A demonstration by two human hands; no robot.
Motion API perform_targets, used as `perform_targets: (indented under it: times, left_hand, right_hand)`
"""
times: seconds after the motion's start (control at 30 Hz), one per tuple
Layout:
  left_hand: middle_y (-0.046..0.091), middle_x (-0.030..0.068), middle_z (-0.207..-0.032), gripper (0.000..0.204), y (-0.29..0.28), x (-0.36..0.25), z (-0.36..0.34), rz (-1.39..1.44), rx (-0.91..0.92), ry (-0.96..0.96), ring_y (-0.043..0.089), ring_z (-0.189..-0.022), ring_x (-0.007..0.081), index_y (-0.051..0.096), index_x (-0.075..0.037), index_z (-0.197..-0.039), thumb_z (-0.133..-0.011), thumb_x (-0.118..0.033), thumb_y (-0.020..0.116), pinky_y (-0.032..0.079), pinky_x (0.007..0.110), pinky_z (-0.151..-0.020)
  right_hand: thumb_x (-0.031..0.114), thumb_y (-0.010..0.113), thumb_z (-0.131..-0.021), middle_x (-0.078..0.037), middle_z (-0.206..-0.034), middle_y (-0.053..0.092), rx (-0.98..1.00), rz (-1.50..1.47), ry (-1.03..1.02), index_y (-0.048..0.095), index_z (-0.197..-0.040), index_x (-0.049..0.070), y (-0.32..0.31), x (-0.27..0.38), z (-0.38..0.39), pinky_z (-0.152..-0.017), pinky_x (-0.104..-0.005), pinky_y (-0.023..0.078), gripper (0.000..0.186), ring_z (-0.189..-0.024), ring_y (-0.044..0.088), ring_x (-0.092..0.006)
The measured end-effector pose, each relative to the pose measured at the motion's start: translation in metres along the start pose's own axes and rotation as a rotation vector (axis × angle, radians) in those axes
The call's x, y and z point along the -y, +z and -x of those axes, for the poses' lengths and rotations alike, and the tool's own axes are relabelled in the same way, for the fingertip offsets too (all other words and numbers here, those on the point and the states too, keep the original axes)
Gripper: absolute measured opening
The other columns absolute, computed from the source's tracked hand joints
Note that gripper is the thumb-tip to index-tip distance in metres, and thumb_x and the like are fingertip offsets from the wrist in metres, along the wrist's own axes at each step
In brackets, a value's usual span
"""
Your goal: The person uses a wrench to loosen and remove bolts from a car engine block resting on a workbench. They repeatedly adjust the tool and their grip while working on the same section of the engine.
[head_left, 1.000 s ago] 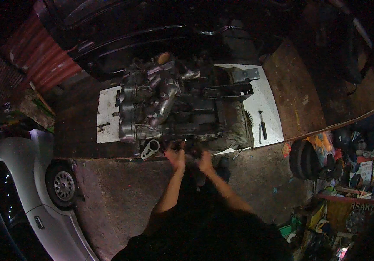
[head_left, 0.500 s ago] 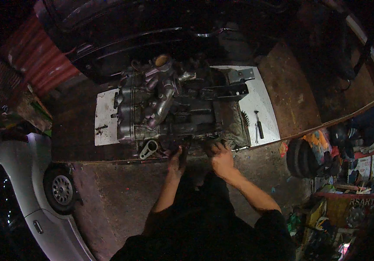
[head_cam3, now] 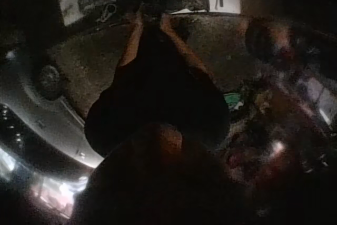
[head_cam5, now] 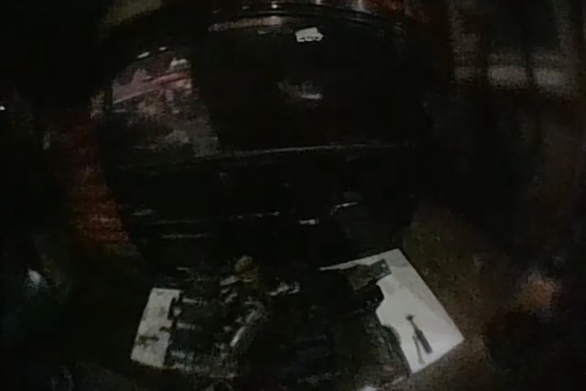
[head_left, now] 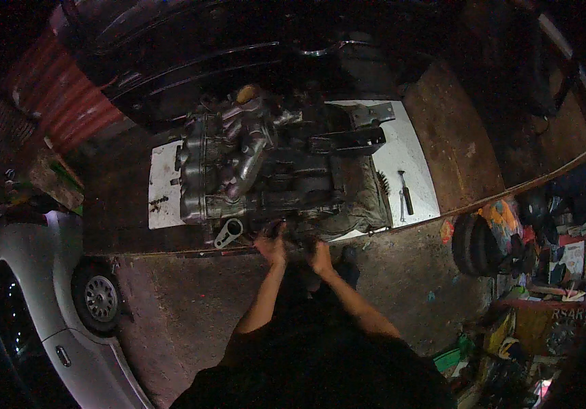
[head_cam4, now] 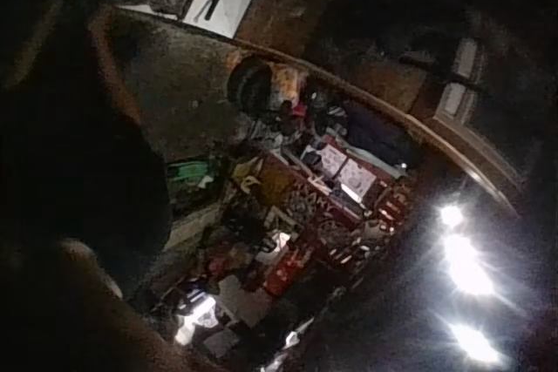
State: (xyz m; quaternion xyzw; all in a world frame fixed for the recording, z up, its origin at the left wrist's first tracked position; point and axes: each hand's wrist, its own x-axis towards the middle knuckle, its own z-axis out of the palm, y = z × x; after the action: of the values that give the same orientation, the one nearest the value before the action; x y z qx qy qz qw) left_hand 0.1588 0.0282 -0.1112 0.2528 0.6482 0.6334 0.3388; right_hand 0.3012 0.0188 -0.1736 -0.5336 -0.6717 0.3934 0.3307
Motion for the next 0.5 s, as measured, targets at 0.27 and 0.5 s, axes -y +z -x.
perform_targets:
  times: [0.27,0.5]
  left_hand:
    - [0.065,0.0064,-0.082,0.015,0.002,-0.007,-0.003,-0.057,-0.011,0.248,0.059,-0.07,0.0142,0.064,0.001,-0.085,-0.07,0.002,0.066,0.047,0.026,-0.064]
    - [0.066,0.0085,-0.082,0.015,0.001,-0.043,0.004,-0.134,0.032,0.144,0.061,-0.076,0.0176,0.065,0.001,-0.083,-0.068,0.005,0.062,0.046,0.03,-0.073]
  right_hand:
    - [0.003,0.062,-0.069,-0.018,-0.102,0.06,0.059,0.01,0.019,0.057,-0.106,0.002,0.014,0.019,-0.02,-0.08,-0.0403,0.045,0.037,-0.093,0.056,-0.0366]
    - [0.004,0.058,-0.072,-0.015,-0.107,0.059,-0.098,-0.242,0.113,0.058,-0.103,0.002,0.064,-0.02,-0.015,-0.087,-0.0387,0.041,0.032,-0.099,0.054,-0.0302]
